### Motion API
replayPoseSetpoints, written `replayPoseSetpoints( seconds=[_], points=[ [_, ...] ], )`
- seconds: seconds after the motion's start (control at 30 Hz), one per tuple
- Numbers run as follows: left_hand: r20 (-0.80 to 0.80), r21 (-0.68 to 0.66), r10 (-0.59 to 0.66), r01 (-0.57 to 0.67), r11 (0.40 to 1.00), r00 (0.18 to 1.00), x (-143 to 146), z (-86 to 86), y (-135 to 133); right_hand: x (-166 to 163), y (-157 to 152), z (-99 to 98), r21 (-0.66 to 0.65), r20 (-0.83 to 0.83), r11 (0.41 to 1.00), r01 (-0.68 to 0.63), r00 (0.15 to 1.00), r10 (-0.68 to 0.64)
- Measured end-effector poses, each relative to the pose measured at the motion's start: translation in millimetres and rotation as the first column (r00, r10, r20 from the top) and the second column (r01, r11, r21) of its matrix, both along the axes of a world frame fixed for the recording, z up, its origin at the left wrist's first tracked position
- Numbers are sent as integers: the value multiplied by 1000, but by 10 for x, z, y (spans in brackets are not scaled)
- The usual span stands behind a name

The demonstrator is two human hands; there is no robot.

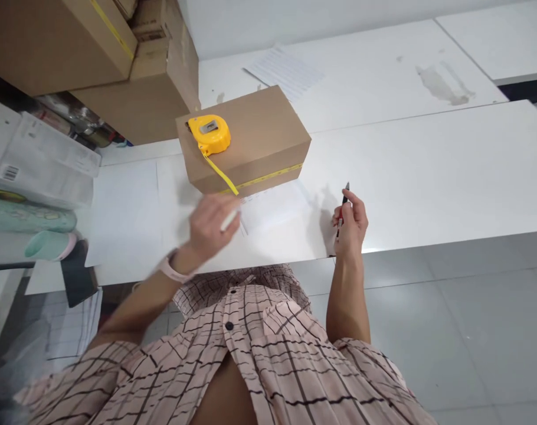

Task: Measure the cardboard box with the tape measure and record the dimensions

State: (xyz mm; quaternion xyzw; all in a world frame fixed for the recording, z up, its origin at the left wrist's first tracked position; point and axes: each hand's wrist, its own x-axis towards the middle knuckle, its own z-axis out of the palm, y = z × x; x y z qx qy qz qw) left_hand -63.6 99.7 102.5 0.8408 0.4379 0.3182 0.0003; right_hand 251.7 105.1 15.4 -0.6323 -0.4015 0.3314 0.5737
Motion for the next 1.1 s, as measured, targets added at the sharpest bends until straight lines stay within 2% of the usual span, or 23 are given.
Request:
replayPoseSetpoints(
  seconds=[0.07, 0.13, 0.23, 0.37, 0.53, 0.63, 0.73, 0.9, 1.1],
  points=[
    [-43, -132, -41, 35, 991, 998, 146, -368, -273, -69, 58, 69, 49, -76, 995, -82, 993, 85],
    [-135, -273, -9, -29, 962, 991, 263, -647, -400, -178, 103, 163, 85, -82, 979, -188, 977, 194],
    [-265, -402, 8, -118, 908, 964, 343, -845, -430, -432, 112, 314, 123, -78, 930, -347, 931, 357],
    [-310, -419, -23, -115, 901, 950, 313, -862, -499, -892, 62, 389, 123, -182, 830, -544, 810, 558],
    [-227, -419, -6, -92, 904, 974, 253, -873, -619, -1436, 138, 198, 40, -223, 770, -637, 745, 629],
    [-202, -416, 31, -115, 902, 979, 234, -918, -596, -1578, 235, 63, 35, -208, 735, -677, 714, 668],
    [-213, -401, 45, -129, 907, 976, 222, -962, -567, -1581, 288, 4, 11, -123, 696, -718, 690, 713],
    [-204, -391, 56, -133, 911, 977, 215, -970, -576, -1551, 278, 3, 13, -2, 767, -641, 767, 642],
    [-176, -378, 112, -172, 910, 978, 225, -940, -599, -1554, 265, -29, 5, 81, 732, -682, 729, 679]
  ],
)
